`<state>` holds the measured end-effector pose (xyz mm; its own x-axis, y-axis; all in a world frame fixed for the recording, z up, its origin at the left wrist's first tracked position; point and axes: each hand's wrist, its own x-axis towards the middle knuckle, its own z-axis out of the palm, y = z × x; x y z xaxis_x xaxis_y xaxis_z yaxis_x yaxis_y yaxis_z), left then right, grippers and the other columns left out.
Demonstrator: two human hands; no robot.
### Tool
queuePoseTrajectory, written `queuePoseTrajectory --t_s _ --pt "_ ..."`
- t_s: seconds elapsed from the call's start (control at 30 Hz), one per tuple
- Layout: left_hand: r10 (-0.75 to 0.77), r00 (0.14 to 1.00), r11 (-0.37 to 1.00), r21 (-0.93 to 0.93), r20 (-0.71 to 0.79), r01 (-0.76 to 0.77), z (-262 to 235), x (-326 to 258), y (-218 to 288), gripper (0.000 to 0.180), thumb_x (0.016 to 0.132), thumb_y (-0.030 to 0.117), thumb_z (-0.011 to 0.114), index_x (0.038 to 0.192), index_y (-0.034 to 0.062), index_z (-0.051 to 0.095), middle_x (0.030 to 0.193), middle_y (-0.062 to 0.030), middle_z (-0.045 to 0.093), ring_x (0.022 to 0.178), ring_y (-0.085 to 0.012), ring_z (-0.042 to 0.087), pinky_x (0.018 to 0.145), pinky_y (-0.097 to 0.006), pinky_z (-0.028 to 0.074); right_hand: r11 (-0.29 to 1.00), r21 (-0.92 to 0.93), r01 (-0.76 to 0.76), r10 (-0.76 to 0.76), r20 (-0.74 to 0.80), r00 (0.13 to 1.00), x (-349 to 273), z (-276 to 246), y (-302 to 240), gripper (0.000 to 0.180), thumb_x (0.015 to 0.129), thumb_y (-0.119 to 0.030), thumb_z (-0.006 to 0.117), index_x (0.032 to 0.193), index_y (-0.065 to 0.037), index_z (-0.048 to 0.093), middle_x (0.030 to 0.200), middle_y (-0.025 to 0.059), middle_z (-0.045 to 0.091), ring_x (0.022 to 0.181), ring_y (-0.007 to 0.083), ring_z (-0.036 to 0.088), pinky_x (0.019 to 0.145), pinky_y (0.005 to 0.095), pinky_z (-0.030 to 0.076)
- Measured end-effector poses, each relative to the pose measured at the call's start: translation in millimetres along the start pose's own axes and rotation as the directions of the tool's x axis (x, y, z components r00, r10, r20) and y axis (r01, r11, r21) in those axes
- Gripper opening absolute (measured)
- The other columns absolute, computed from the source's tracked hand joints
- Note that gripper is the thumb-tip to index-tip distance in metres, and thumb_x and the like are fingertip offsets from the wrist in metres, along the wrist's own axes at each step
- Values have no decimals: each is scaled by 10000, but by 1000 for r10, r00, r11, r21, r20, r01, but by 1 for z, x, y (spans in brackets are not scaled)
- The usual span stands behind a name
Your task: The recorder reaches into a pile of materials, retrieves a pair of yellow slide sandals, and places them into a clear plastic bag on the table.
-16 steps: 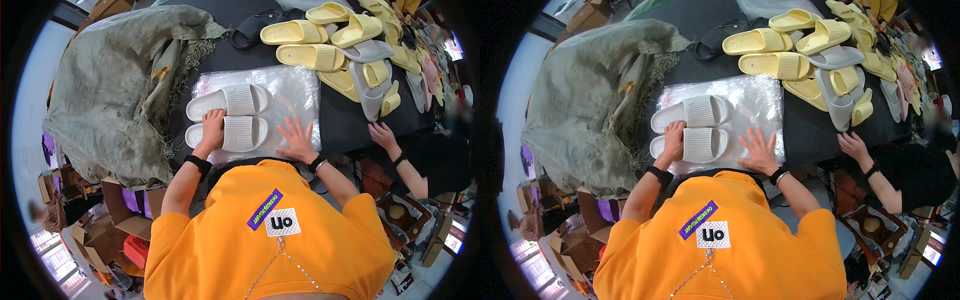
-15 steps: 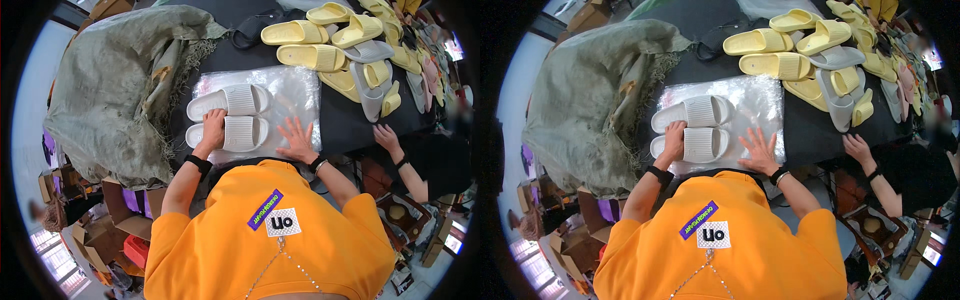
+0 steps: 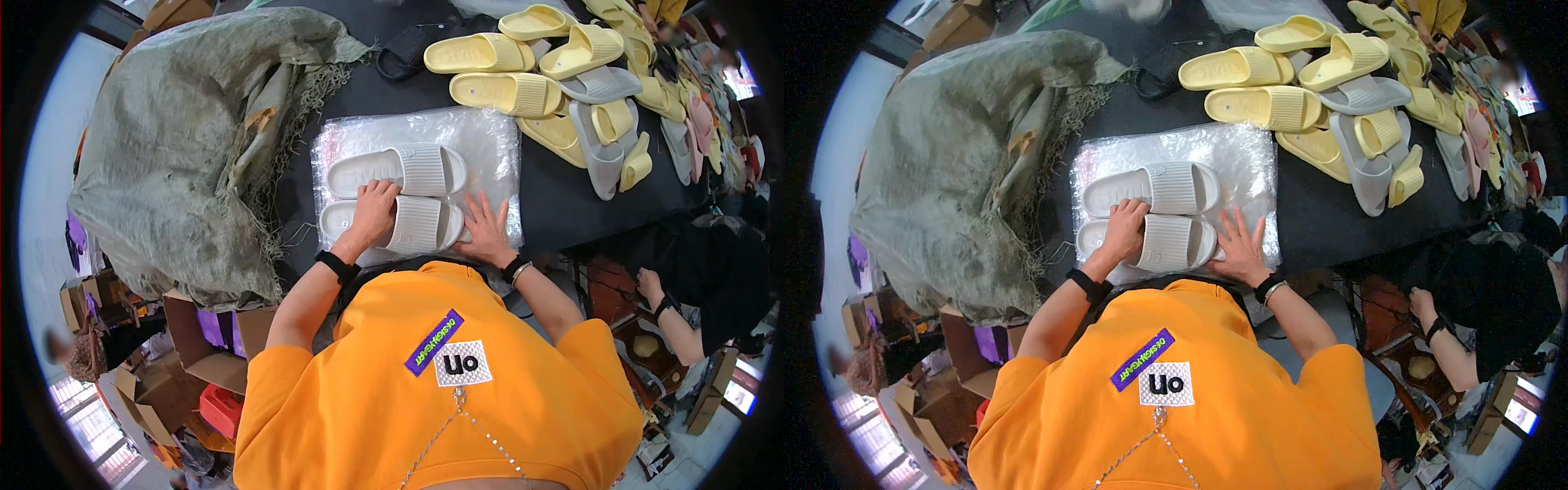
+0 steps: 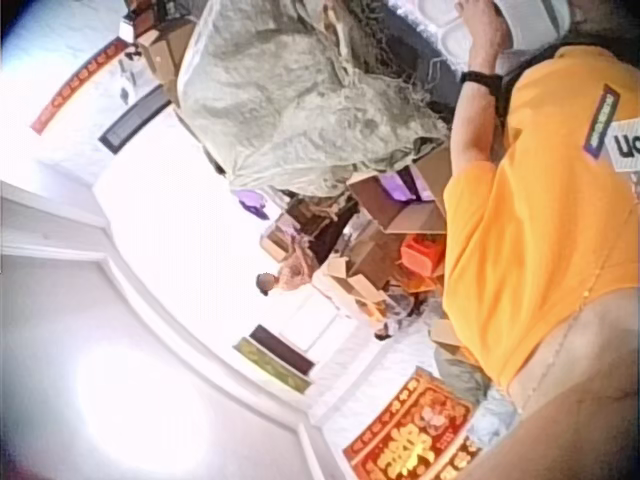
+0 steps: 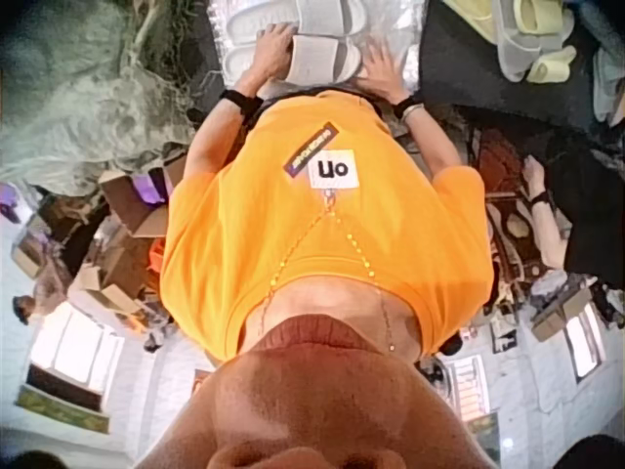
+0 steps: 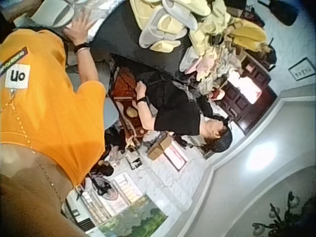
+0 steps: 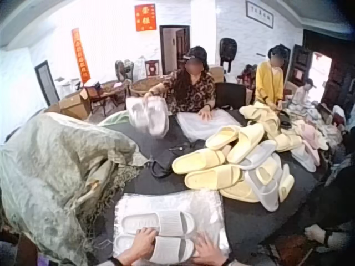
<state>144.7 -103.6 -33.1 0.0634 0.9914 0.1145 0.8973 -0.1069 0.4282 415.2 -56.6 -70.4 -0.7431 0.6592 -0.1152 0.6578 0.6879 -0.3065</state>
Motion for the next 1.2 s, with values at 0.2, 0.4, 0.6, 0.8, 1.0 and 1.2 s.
queuePoseTrajectory --t_s 0.2,0.4,0.6,0.8,1.0,1.2 --pt "29 997 997 -74 -68 -34 3 -4 -1 334 688 9 526 1015 77 540 970 -84 530 943 -275 472 804 -386 344 999 -33 -3 3 16 1000 0 4 3 664 711 -500 576 1245 -121 467 1454 106 140 1346 330 34 937 698 -22" --pt "24 997 996 -80 -77 -30 4 -5 -2 326 702 11 526 1022 76 539 974 -83 530 945 -272 472 812 -386 343 996 -91 18 -21 -32 999 -1 9 5 604 754 -500 548 1232 -138 483 1456 94 142 1348 324 28 931 711 -5" --pt "-14 1000 998 -56 -1 14 -12 -1 -1 270 693 10 528 954 77 539 921 -78 531 900 -273 484 762 -390 356 998 -62 4 -4 4 1000 -1 7 4 644 763 -547 506 1256 -136 462 1459 100 131 1348 329 19 937 696 -37" --pt "-117 992 989 95 56 111 -18 -11 -19 331 660 11 542 984 72 508 882 -85 518 877 -284 481 737 -389 362 999 -35 -12 11 -31 999 -1 4 -2 673 756 -577 498 1296 -182 424 1462 92 128 1350 313 33 953 676 -56" --pt "-78 995 996 41 -59 80 -8 -21 -27 341 658 5 540 991 69 513 931 -90 522 900 -284 478 749 -391 361 999 -17 -31 30 -5 1000 0 -2 -5 663 765 -562 501 1316 -208 395 1463 85 130 1351 310 29 961 664 -59" --pt "-118 991 990 70 -62 122 -16 -29 -48 337 682 17 524 1015 67 521 960 -91 535 930 -285 484 765 -397 357 1000 3 -26 26 -21 999 0 1 -3 663 762 -561 507 1319 -222 389 1461 84 143 1351 311 36 962 660 -57"
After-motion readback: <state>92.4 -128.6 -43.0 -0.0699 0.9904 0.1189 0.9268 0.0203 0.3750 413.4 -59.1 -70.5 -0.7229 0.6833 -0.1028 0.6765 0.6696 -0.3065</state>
